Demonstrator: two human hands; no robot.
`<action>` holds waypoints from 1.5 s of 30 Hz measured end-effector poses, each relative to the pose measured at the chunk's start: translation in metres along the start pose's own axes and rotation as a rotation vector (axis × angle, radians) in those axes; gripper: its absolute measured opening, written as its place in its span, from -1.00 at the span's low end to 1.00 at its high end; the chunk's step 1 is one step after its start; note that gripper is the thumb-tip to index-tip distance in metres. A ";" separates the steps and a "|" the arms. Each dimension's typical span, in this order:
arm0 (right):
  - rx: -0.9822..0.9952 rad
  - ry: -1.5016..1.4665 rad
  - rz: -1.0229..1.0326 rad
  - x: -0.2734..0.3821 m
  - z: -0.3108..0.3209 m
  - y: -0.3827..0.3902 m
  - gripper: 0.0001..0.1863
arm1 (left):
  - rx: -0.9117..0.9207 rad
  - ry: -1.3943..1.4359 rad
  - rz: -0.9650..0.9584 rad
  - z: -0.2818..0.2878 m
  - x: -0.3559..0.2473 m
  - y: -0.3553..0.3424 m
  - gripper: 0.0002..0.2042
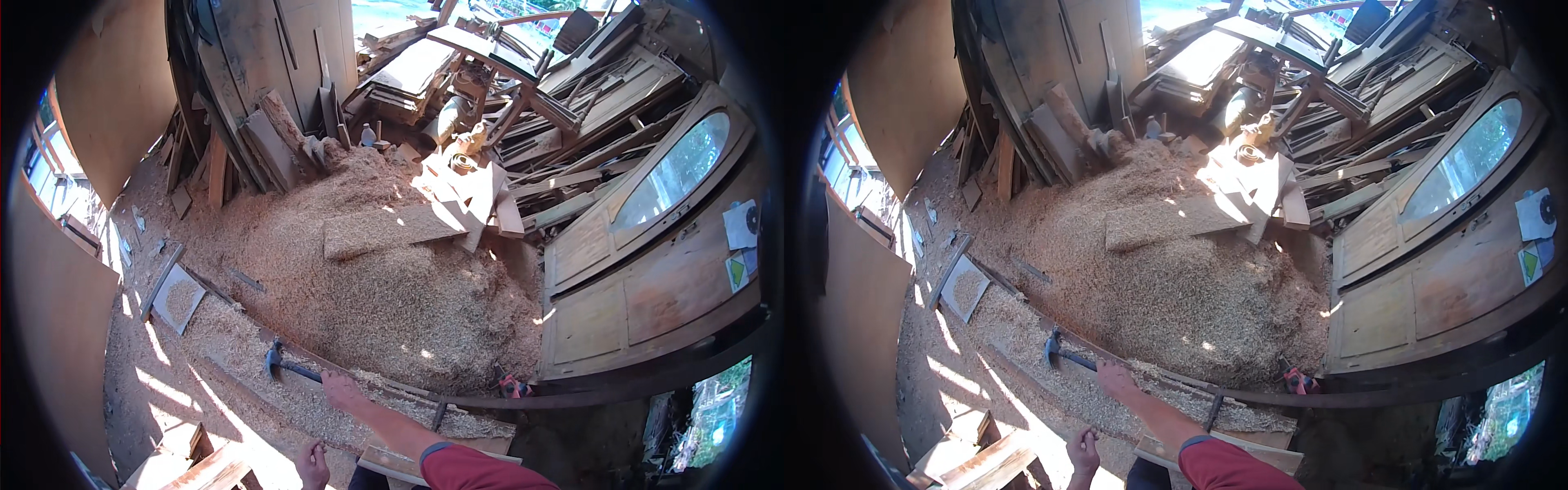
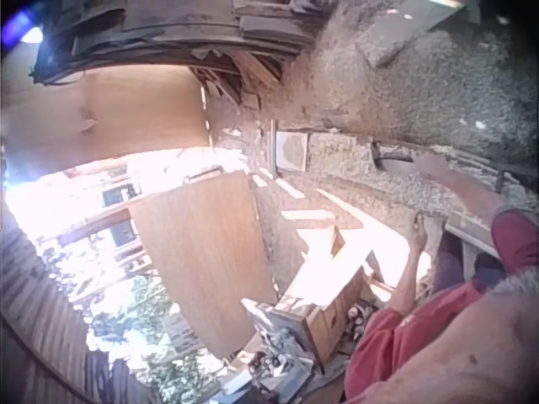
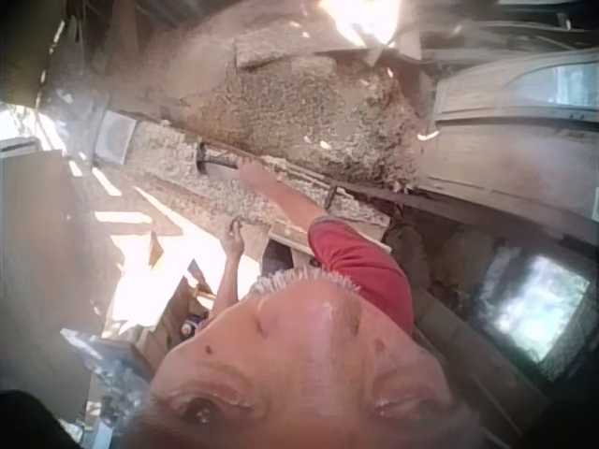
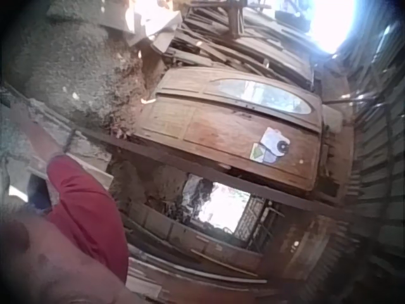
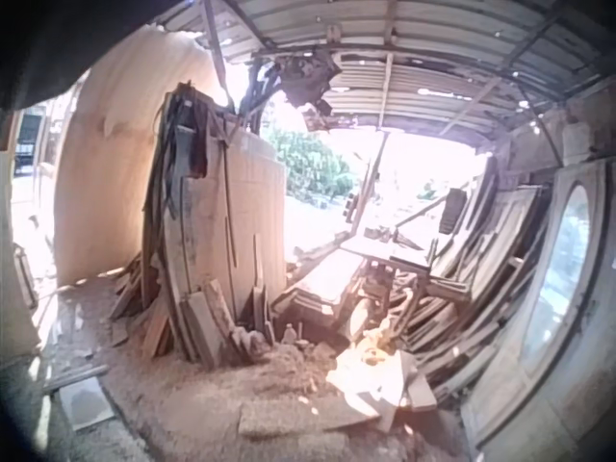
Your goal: The person uses a pry bar and hammer to remove a piece from a wooden board and then uses an electric planer to smooth the surface of the wood.
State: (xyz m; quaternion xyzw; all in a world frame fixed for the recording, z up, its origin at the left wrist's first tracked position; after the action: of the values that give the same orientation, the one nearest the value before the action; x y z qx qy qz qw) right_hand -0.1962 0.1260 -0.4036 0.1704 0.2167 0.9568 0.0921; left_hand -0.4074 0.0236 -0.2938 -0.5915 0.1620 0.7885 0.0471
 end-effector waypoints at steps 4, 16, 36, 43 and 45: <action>0.245 -0.099 -0.011 0.023 0.045 0.023 -0.60 | 0.173 0.018 -0.407 -0.054 -0.136 -0.057 -0.78; -0.167 -0.583 -0.030 -0.086 -0.007 0.414 -0.58 | 0.974 0.207 -0.729 -0.304 -0.345 0.047 -0.17; -0.519 -0.371 -0.347 -0.225 -0.020 0.493 -0.61 | 0.557 0.262 -0.492 -0.358 -0.321 0.067 -0.49; -0.723 -0.325 -0.351 -0.229 -0.007 0.466 -0.66 | 0.575 0.288 -0.504 -0.339 -0.318 0.074 -0.46; -0.764 -0.288 -0.403 -0.232 -0.013 0.465 -0.66 | 0.587 0.348 -0.447 -0.336 -0.318 0.073 -0.46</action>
State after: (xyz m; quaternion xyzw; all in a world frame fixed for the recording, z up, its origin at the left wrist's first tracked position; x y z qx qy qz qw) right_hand -0.0338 -0.3501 -0.2736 0.2100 -0.1380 0.8978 0.3618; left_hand -0.0245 -0.1119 -0.0608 -0.6982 0.2531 0.5671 0.3561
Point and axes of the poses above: each hand's wrist, its own y-axis away from the middle knuckle, its own z-axis out of the back of the hand, x = y × z, the point moved 4 cm from there along -y, towards the middle knuckle, and after that the axes turned 8 degrees about y, right-handed, at the moved point
